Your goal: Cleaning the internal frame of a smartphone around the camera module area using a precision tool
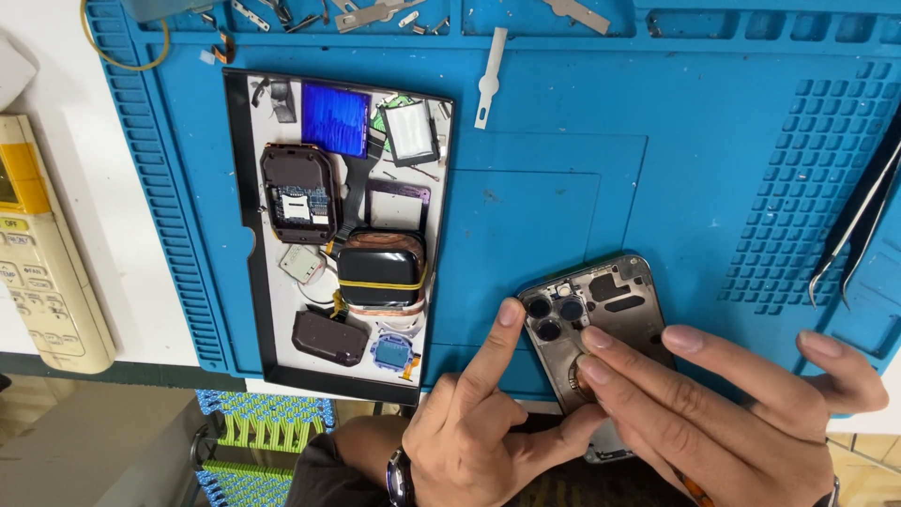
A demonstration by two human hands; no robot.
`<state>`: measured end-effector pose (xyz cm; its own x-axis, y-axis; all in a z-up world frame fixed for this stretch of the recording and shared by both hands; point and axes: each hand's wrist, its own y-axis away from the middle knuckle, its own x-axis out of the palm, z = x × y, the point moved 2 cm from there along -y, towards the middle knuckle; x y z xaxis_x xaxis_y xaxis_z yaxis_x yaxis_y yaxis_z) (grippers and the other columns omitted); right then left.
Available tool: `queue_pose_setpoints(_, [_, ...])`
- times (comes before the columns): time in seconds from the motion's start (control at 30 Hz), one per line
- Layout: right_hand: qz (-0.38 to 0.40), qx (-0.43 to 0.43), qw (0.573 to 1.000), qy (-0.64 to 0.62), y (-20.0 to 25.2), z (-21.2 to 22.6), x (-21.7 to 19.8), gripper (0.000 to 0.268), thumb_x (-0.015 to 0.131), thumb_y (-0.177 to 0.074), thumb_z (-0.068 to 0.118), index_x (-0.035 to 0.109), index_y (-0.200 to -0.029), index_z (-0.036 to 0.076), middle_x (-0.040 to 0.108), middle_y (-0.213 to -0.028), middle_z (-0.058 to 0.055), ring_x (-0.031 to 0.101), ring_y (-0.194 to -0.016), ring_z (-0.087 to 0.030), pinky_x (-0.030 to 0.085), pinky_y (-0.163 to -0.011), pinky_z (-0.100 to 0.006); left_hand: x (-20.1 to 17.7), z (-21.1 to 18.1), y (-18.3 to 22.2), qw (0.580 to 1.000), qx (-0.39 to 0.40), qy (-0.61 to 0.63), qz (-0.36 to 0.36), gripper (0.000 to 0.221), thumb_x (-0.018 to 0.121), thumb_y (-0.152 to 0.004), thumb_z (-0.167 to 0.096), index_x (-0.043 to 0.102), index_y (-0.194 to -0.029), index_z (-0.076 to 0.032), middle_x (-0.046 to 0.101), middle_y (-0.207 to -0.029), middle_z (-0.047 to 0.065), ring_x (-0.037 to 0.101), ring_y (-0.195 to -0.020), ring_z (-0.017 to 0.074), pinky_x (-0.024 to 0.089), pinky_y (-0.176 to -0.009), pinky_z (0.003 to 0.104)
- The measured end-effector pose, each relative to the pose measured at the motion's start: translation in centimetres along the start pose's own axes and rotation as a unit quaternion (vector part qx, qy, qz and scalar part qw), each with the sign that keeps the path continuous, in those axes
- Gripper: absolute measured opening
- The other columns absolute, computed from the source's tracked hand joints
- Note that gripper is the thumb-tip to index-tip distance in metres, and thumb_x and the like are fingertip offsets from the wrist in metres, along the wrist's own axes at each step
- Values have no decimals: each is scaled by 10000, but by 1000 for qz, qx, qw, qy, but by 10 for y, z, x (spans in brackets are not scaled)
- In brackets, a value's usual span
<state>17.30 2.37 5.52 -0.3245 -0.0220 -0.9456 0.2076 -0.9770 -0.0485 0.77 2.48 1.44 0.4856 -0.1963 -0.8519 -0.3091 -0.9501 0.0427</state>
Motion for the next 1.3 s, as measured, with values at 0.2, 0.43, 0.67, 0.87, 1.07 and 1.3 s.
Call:
queue_pose_setpoints(0.2, [2,-5,1000,-1,1,0,1,305,452,-945,334,669,-1131,229,654,-1125,67,521,-1115,-196,164,-1069,-421,-3,-2,-5,1000,-5,9,-13,463,690,-802,-561,397,-728,-210,536,-1309,0,379,-431,125,344,-403,240])
queue_pose_setpoints(0.43, [15,12,1000,3,-1,3,0,317,461,-931,331,696,-1106,210,673,-1110,47,534,-1100,-188,157,-1068,-408,-3,-2,-4,1000,7,2,-15,464,676,-822,-562,381,-764,-209,527,-1318,0,341,-419,124,298,-394,244])
queue_pose_setpoints(0.67, [1,37,999,-12,-1,4,0,269,500,-917,305,698,-1077,218,678,-1069,60,547,-1072,-183,172,-1066,-413,-4,-3,-7,1000,1,4,-30,469,686,-803,-560,388,-728,-206,559,-1286,4,372,-412,126,331,-391,241])
queue_pose_setpoints(0.87, [4,54,998,-18,-4,7,-2,274,485,-910,302,702,-1053,216,688,-1052,45,558,-1063,-186,169,-1063,-413,-6,-5,-9,999,-6,-2,-43,456,683,-794,-568,405,-715,-216,573,-1270,0,379,-404,122,316,-386,242])
queue_pose_setpoints(1.07, [-8,42,999,-12,-5,6,-1,249,513,-913,283,714,-1041,210,695,-1037,42,566,-1046,-180,170,-1060,-407,-6,-5,-9,999,1,0,-49,431,675,-807,-555,424,-742,-210,573,-1267,22,364,-404,113,313,-378,229])
queue_pose_setpoints(1.3, [13,62,998,-23,-6,8,-2,259,506,-902,279,703,-1050,200,692,-1048,39,558,-1069,-178,164,-1062,-411,-8,-5,-11,998,10,-9,-54,440,623,-825,-567,401,-731,-199,591,-1248,16,347,-414,117,305,-390,229])
